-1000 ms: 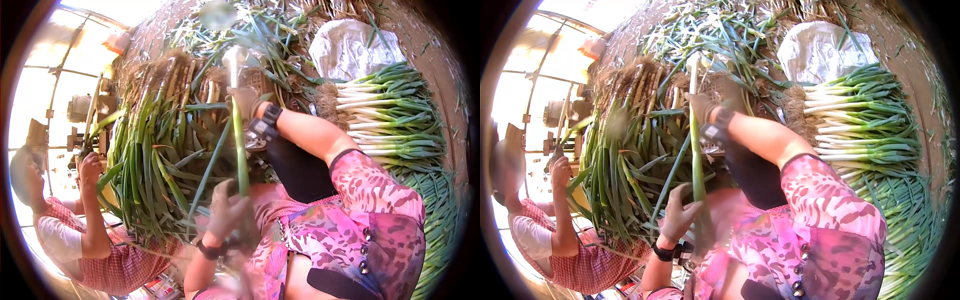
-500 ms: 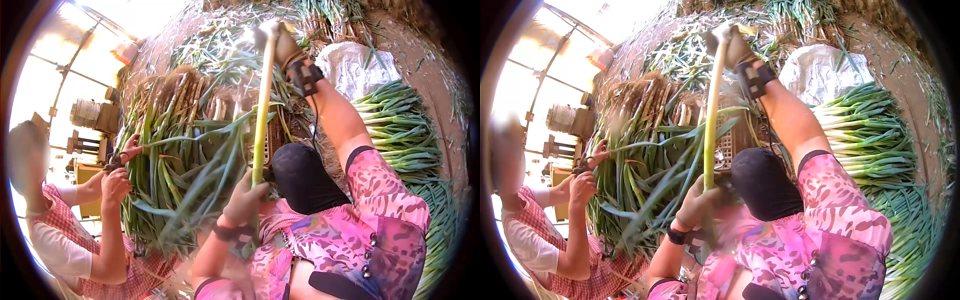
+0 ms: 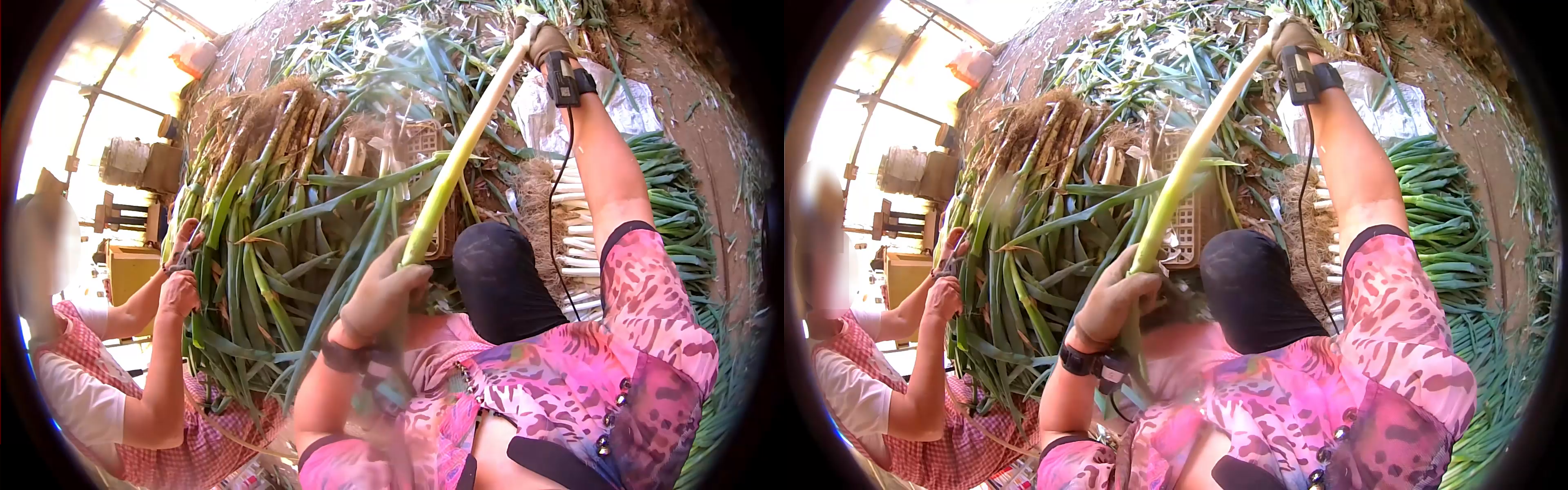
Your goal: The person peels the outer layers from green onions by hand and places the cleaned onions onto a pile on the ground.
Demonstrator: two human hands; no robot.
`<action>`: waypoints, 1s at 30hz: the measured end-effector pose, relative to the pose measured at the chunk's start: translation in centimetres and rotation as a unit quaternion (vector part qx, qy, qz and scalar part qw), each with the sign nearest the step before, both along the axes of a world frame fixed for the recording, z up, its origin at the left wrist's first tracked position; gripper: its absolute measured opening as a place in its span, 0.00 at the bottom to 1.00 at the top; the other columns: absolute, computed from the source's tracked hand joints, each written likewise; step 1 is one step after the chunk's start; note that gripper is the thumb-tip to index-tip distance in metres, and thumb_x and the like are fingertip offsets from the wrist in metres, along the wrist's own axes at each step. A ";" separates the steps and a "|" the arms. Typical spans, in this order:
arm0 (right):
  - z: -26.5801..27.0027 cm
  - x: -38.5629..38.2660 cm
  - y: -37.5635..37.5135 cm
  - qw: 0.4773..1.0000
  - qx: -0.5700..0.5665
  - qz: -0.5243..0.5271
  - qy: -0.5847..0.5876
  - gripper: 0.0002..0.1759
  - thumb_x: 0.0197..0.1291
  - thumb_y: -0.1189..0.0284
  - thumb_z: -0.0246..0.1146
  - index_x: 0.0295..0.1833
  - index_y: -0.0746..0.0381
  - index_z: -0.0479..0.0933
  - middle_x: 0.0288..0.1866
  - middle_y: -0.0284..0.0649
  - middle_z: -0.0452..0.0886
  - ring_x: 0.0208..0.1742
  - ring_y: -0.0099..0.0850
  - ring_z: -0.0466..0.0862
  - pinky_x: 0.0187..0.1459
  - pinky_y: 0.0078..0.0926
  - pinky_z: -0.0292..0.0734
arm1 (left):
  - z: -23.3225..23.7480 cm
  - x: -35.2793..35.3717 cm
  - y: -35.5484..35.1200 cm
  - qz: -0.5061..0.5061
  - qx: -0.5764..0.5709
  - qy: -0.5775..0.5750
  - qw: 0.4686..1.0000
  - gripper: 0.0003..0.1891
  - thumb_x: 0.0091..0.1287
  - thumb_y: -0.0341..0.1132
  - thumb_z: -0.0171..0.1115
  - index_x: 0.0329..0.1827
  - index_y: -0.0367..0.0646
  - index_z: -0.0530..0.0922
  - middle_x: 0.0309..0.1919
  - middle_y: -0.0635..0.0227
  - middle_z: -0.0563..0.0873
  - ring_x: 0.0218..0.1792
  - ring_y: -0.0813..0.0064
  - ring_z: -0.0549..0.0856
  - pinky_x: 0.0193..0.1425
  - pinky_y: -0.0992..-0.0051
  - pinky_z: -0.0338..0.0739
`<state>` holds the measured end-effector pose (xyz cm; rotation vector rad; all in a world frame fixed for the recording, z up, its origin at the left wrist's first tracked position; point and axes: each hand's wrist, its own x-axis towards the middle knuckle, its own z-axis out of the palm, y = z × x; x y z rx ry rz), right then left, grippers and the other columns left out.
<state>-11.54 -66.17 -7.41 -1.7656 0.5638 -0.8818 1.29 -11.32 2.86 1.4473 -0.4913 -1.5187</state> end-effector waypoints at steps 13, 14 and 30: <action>-0.7 8.7 0.4 0.915 -0.248 -0.304 0.087 0.29 0.64 0.63 0.61 0.66 0.67 0.65 0.50 0.52 0.78 0.49 0.43 0.83 0.50 0.43 0.81 | 1.3 7.2 8.4 0.157 0.090 -0.045 0.982 0.18 0.60 0.35 0.63 0.51 0.38 0.72 0.22 0.74 0.73 0.19 0.82 0.70 0.23 0.80 0.66; -0.4 10.6 3.1 0.927 -0.265 -0.257 0.060 0.31 0.63 0.62 0.62 0.67 0.67 0.65 0.51 0.52 0.78 0.50 0.43 0.83 0.51 0.43 0.81 | 1.2 7.5 7.5 0.187 0.085 -0.069 0.976 0.16 0.61 0.34 0.62 0.50 0.40 0.71 0.22 0.74 0.72 0.18 0.81 0.70 0.23 0.81 0.66; -20.7 19.7 22.5 0.823 -0.292 0.071 0.483 0.14 0.66 0.62 0.60 0.42 0.61 0.84 0.35 0.49 0.86 0.37 0.44 0.88 0.39 0.40 0.83 | -17.7 14.0 -4.3 0.330 -0.137 -0.279 0.891 0.08 0.68 0.28 0.63 0.47 0.42 0.75 0.37 0.73 0.80 0.38 0.84 0.78 0.45 0.80 0.74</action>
